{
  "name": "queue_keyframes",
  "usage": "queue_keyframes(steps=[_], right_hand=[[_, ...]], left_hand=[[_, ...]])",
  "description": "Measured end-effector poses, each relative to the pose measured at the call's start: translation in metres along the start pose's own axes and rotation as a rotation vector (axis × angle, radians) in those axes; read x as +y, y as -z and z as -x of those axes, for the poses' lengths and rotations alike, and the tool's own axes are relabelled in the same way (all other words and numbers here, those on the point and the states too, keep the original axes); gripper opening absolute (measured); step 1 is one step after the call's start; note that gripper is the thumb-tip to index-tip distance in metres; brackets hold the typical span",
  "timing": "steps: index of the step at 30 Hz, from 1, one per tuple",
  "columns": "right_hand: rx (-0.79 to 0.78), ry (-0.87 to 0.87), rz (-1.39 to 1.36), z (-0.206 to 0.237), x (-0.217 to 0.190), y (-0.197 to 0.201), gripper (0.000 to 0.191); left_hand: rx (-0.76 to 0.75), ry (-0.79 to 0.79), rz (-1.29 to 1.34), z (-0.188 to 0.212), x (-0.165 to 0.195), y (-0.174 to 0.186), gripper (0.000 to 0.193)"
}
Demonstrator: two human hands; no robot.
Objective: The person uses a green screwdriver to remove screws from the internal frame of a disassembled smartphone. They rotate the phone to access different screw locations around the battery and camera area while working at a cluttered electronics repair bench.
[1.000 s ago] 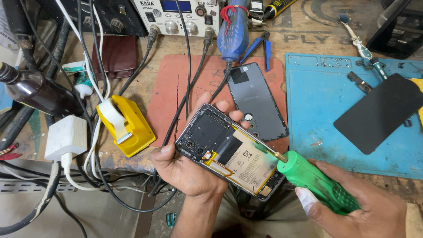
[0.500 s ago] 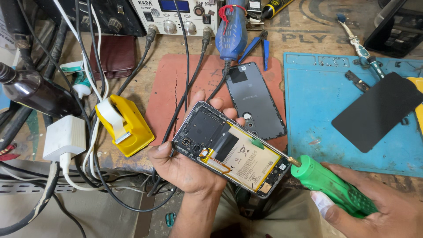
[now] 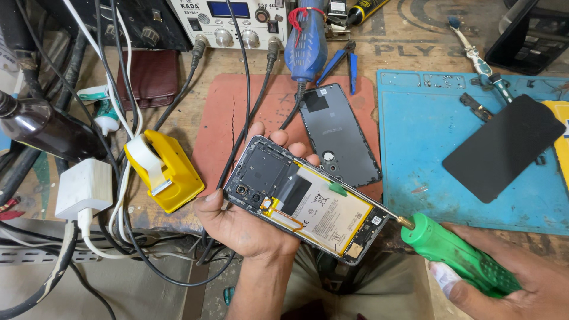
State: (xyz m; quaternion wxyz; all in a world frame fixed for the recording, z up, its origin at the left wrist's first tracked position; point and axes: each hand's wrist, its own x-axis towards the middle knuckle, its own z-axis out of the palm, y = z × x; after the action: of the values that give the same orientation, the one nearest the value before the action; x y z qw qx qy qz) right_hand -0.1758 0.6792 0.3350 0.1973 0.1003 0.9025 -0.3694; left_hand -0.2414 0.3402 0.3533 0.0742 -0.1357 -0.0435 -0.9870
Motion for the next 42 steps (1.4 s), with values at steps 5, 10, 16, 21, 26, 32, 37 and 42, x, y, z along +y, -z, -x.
queue_keyframes(steps=[5, 10, 16, 21, 26, 32, 37, 42], right_hand=[[0.126, -0.005, 0.011, 0.012, -0.007, -0.006, 0.07], [0.163, 0.042, -0.041, 0.019, -0.005, -0.008, 0.067], [0.224, 0.089, -0.055, 0.021, 0.001, -0.011, 0.069], [0.395, -0.001, -0.014, 0.021, -0.009, -0.019, 0.064], [0.51, 0.46, -0.11, 0.019, 0.0, -0.017, 0.055], [0.309, 0.506, -0.254, 0.009, 0.041, -0.011, 0.058], [0.164, 0.51, -0.393, 0.009, 0.048, -0.016, 0.058], [0.186, 0.326, -0.608, 0.02, 0.034, -0.035, 0.059]], left_hand=[[0.032, -0.03, -0.052, -0.001, 0.0, -0.001, 0.087], [-0.011, -0.03, -0.005, 0.001, -0.002, 0.0, 0.086], [-0.093, -0.05, 0.003, 0.004, -0.003, -0.001, 0.083], [-0.069, -0.01, -0.005, 0.012, -0.002, -0.006, 0.086], [-0.087, -0.045, 0.016, 0.018, -0.001, -0.001, 0.082], [-0.031, -0.067, 0.054, 0.014, 0.003, 0.008, 0.083], [-0.033, -0.076, 0.059, 0.012, 0.004, 0.01, 0.083], [-0.016, -0.09, 0.052, 0.012, 0.005, 0.01, 0.082]])
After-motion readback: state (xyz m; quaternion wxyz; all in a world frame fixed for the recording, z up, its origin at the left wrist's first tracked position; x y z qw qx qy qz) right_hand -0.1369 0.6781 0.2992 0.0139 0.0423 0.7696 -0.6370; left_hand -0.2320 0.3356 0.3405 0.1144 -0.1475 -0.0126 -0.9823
